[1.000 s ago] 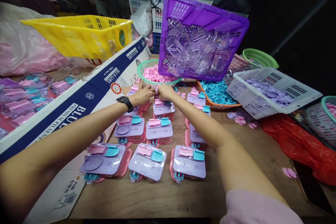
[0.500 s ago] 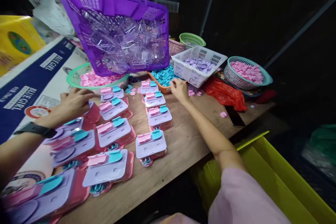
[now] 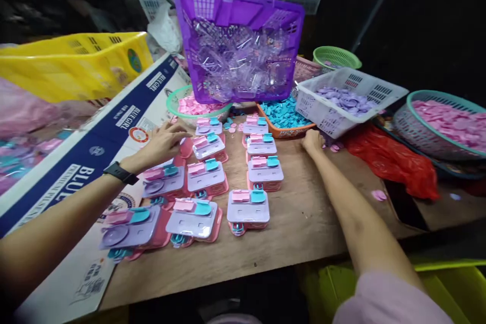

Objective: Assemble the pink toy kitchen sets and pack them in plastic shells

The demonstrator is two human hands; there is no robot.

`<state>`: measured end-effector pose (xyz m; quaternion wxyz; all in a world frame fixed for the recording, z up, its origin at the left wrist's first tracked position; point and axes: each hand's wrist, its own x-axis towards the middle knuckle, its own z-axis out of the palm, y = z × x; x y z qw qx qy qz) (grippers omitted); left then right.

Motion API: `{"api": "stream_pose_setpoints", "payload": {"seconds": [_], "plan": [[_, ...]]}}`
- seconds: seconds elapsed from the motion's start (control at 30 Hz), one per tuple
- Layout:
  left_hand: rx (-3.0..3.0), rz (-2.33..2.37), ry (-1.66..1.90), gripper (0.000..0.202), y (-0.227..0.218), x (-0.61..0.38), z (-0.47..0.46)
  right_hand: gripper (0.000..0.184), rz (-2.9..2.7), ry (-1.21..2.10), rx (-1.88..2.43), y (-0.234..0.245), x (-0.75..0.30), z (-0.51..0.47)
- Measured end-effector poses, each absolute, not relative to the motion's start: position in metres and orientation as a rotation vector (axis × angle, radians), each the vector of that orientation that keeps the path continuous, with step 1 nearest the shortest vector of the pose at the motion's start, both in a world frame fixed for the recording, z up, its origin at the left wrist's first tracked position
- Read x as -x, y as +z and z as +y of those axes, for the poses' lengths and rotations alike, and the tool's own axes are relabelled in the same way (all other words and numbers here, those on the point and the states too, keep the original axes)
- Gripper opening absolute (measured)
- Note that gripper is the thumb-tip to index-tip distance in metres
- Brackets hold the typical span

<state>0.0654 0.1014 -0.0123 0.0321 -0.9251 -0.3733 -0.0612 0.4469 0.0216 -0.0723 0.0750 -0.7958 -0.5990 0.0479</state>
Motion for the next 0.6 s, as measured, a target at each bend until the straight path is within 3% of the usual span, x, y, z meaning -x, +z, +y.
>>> {"api": "stream_pose_setpoints", "payload": {"seconds": [0.13,0.27,0.43,0.6], "plan": [[2.891,-1.113,-0.113,0.053,-0.018,-0.046,0.095,0.058,-1.952,0.162,2.301,-0.032,-0.452,0.004],[2.995,-1.030,-0.104,0.048,-0.025,-0.043,0.092,0.038,-1.948,-0.003,1.889,-0.006,-0.436,-0.014],[3.001,-1.039,-0.181,0.038,-0.027,-0.047,0.087,0.024,-2.455,0.215,1.216,-0.031,-0.352,0.035],[3.015,-1.008,-0.258,0.045,-0.025,-0.049,0.074,0.024,-2.689,0.268,1.084,-0.060,-0.310,0.083]]}}
